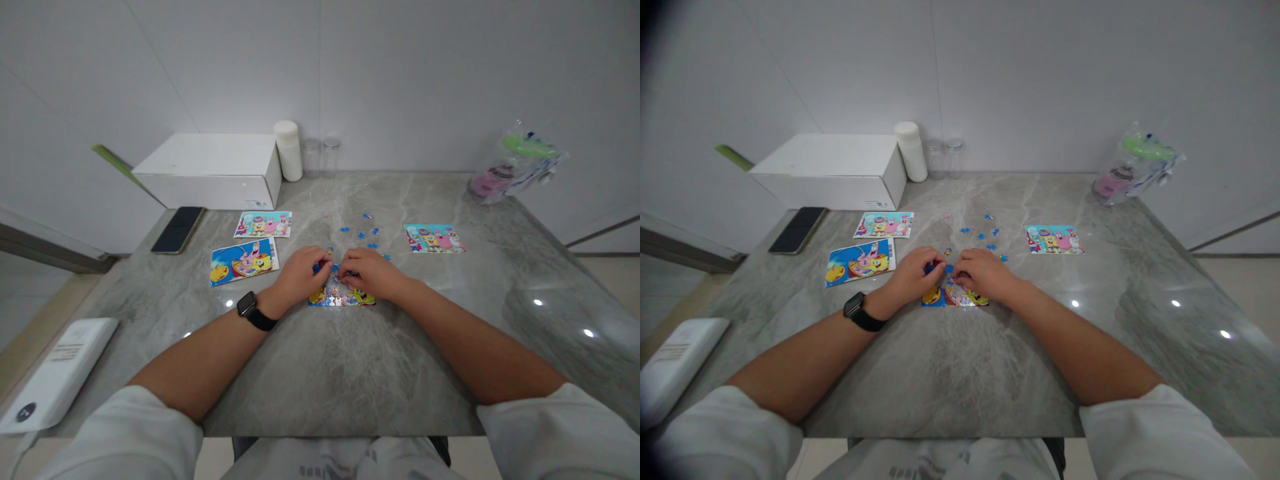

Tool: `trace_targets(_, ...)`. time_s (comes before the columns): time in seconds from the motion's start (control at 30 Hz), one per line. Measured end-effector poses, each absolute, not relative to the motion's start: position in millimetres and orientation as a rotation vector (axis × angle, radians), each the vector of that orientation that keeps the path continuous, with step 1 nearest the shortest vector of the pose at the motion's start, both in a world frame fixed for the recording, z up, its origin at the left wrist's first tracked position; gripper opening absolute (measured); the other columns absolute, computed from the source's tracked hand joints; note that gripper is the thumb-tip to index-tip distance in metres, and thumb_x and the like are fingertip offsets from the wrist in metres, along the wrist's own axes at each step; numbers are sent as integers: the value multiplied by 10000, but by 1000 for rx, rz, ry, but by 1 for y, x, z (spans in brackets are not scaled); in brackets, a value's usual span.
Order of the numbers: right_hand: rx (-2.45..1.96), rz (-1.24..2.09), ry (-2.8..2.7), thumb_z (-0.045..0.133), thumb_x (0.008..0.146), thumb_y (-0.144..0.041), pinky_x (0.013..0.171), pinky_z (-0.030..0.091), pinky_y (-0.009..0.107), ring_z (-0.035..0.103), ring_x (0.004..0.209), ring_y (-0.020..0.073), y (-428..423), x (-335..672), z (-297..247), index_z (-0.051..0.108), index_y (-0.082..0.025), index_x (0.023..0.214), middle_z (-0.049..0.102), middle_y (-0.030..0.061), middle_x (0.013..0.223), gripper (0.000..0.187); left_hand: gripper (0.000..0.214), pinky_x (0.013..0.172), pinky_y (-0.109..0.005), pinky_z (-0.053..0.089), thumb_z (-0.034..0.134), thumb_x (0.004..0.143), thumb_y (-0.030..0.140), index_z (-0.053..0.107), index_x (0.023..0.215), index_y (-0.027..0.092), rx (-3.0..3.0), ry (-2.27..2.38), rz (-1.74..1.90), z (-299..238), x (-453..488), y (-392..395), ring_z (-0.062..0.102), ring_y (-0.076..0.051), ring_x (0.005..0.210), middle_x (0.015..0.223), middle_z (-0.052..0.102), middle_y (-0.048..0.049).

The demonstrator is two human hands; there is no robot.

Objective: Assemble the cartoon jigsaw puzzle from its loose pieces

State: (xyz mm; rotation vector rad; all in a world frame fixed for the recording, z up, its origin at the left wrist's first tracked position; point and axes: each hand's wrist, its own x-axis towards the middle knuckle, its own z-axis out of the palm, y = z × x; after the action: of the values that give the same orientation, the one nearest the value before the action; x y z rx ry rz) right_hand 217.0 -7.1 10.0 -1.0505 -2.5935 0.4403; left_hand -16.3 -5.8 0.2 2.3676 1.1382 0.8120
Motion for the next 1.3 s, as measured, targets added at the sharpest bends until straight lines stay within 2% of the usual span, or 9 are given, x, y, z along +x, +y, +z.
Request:
trace_targets(0.13,-1018,599,-2364,745,879,-187,798,475,321,647,849,198,-3,222,18,773,-222,885,701,42,871,46,155,801,-332,466,568,979,285,678,915,197,2309,1148,829,2,-17,-6,611,-192,846,874,683,-37)
trace_targets(0.23,-992,614,-2172,715,904,-255,803,504,343,658,824,201,-2,222,23,766,-236,868,721,38,852,66,223,832,-336,488,567,1007,375,709,1000,203,2198,1095,846,5,-18,-7,640,-191,867,918,717,-40)
trace_targets(0.4,-950,595,-2073,686,923,-291,880,534,405,693,903,234,-8,217,22,776,-272,869,762,47,909,106,348,918,-356,522,632,974,497,727,1174,228,2038,986,838,7,-18,-9,687,-220,1022,1114,766,-67)
trace_targets(0.5,-929,562,-2075,671,943,-314,902,545,419,694,942,239,-11,216,19,782,-286,897,764,52,934,124,336,958,-367,521,666,948,498,750,1126,227,2020,959,828,9,-16,-10,693,-222,1025,1109,774,-62)
trace_targets(0.63,-881,505,-2084,655,950,-299,894,560,411,697,941,232,-12,215,17,783,-289,892,764,57,952,141,298,935,-365,525,670,942,482,756,1033,212,2001,959,829,13,-15,-12,695,-218,977,1035,778,-62)
trace_targets(0.9,-892,518,-2098,656,956,-321,939,557,426,703,988,239,-11,216,14,773,-288,919,774,64,983,126,290,906,-354,530,719,911,493,764,1013,226,2012,1058,849,7,-15,-10,696,-210,953,1015,779,-52)
trace_targets(1.1,-928,465,-2077,641,924,-250,950,545,441,703,995,251,-12,215,12,752,-280,964,777,62,995,121,231,910,-363,513,739,916,458,773,987,242,2140,1103,898,3,-17,-8,689,-214,945,979,781,-43)
trace_targets(1.3,-1010,483,-2026,606,936,-240,872,540,403,694,955,244,-10,217,10,724,-244,1047,762,74,1022,162,251,947,-388,468,714,950,472,761,1006,232,2344,1072,896,4,-19,-5,695,-221,952,1001,795,-51)
